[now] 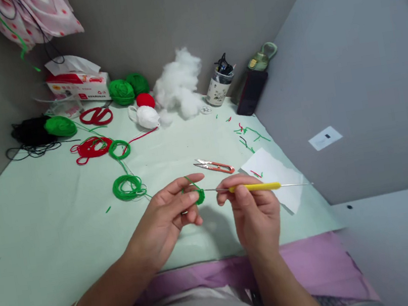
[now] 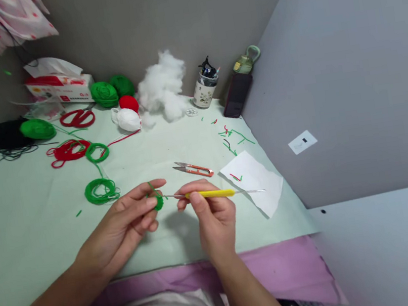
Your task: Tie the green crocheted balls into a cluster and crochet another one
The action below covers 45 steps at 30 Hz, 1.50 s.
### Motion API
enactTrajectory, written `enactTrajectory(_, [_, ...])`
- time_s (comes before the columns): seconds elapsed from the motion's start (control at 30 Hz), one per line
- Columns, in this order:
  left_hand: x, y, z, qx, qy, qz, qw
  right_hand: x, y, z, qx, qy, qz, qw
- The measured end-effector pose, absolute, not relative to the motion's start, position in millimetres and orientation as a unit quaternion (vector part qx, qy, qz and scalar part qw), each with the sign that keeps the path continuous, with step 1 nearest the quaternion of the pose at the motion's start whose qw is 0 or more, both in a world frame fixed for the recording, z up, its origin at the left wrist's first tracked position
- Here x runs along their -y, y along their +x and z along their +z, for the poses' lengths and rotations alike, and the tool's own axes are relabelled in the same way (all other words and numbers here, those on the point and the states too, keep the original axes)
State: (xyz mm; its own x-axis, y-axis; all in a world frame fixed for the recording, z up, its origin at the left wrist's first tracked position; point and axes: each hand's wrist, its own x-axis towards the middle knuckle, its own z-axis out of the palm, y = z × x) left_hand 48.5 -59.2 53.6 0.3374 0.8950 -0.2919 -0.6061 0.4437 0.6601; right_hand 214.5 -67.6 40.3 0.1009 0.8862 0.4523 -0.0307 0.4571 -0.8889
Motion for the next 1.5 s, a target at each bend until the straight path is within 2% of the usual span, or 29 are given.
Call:
enactTrajectory(0.13, [62.1, 51.3, 53.5, -0.326, 0.268, 0.471, 0.774, 65.7, 211.2, 38.6, 0.577, -0.372, 0.395, 0.61])
enactTrajectory(0.27, [62.3, 50.3, 52.2, -0.333, 0.271, 0.463, 0.776, 63.1, 213.0, 37.4, 0.54, -0.359, 0.443, 0.619])
enactTrajectory(0.4, [62.2, 48.1, 53.9, -0.355, 0.281, 0.468, 0.759, 66.2, 215.1, 41.8, 0.55, -0.362, 0.433, 0.616])
enactTrajectory(0.63, [63.3, 49.9, 54.7, -0.399, 0.335, 0.513, 0.682, 80.6, 212.6, 37.7, 0.705, -0.354, 0.2, 0.581])
enactTrajectory(0.8, [63.9, 51.2, 52.3, -0.41, 0.352, 0.523, 0.659, 79.6, 211.2, 35.2, 0.708, -0.36, 0.16, 0.586])
enactTrajectory(0.93, [65.9, 55.2, 52.4, -0.399, 0.337, 0.526, 0.671, 78.1, 212.6, 32.5, 0.766, -0.375, 0.051, 0.52])
enactTrajectory(1.03, [65.0, 56.0, 53.5, -0.357, 0.283, 0.493, 0.741, 77.7, 213.5, 28.8, 0.783, -0.375, -0.037, 0.494])
enactTrajectory(1.13, [61.0, 51.7, 54.4, -0.334, 0.222, 0.453, 0.796, 75.7, 213.4, 31.9, 0.736, -0.388, 0.07, 0.551])
enactTrajectory(1.23, [58.1, 47.7, 55.3, -0.335, 0.216, 0.473, 0.786, 70.7, 211.1, 40.0, 0.642, -0.386, 0.226, 0.623])
enactTrajectory(1.3, [58.5, 48.5, 55.6, -0.334, 0.239, 0.478, 0.777, 67.5, 208.7, 43.5, 0.621, -0.379, 0.279, 0.627])
enactTrajectory(1.4, [61.5, 53.7, 54.9, -0.345, 0.27, 0.477, 0.762, 67.1, 206.0, 42.6, 0.642, -0.39, 0.268, 0.604])
enactTrajectory(1.5, [63.1, 57.9, 53.0, -0.349, 0.269, 0.493, 0.75, 72.8, 207.6, 36.4, 0.698, -0.4, 0.175, 0.568])
